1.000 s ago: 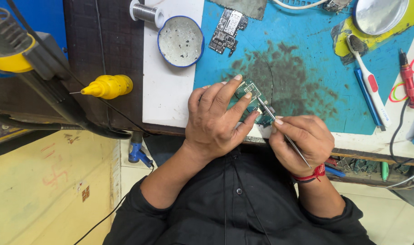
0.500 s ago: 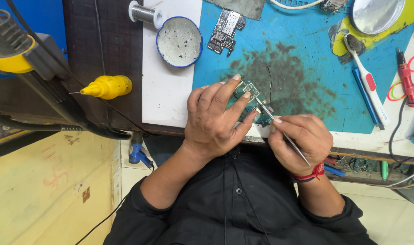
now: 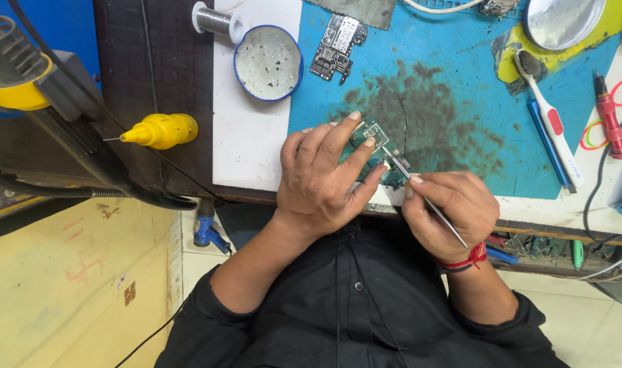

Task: The person cleans a small green circuit board with a toothbrush and a cloth, then uses tweezers to place a tiny component onto the board and solders it with a soldering iron. The person repeats the cleaning and soldering steps on the same board.

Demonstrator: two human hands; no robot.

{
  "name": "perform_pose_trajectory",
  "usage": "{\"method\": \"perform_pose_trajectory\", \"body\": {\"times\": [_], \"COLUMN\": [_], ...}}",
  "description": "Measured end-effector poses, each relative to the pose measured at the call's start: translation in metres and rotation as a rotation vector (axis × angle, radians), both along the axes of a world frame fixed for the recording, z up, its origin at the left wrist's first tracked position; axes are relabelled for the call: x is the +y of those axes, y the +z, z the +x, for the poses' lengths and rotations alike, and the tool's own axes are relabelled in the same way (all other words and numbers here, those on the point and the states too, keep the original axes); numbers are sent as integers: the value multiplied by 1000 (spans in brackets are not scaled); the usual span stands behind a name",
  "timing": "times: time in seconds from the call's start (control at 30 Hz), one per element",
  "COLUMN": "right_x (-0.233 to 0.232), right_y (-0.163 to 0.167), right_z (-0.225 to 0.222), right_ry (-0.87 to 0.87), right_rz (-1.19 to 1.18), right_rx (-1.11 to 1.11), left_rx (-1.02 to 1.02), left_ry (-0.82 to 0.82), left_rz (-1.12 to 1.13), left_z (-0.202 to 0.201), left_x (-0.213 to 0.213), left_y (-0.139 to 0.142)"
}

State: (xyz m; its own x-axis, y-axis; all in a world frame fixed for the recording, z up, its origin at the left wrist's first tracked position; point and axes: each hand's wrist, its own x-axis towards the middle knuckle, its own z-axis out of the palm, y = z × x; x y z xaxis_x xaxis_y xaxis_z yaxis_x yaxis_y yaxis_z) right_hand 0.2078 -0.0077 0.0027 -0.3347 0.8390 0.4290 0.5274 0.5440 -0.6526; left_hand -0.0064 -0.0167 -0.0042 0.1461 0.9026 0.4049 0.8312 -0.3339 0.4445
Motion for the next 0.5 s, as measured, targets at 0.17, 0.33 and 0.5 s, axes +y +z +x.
{"method": "perform_pose_trajectory", "body": {"times": [0.17, 0.33, 0.5], "right_x": [0, 0, 0], "right_y": [-1, -2, -2], "right_z": [-1, 0, -1], "right_ry": [-4, -21, -15], "right_rz": [14, 4, -5], "right_rx": [5, 4, 9], "left_rx": [2, 8, 7], "left_ry": [-4, 1, 0], "left_rz": [-4, -4, -4], "left_z": [0, 0, 0], "left_x": [0, 0, 0], "left_y": [0, -1, -1]}}
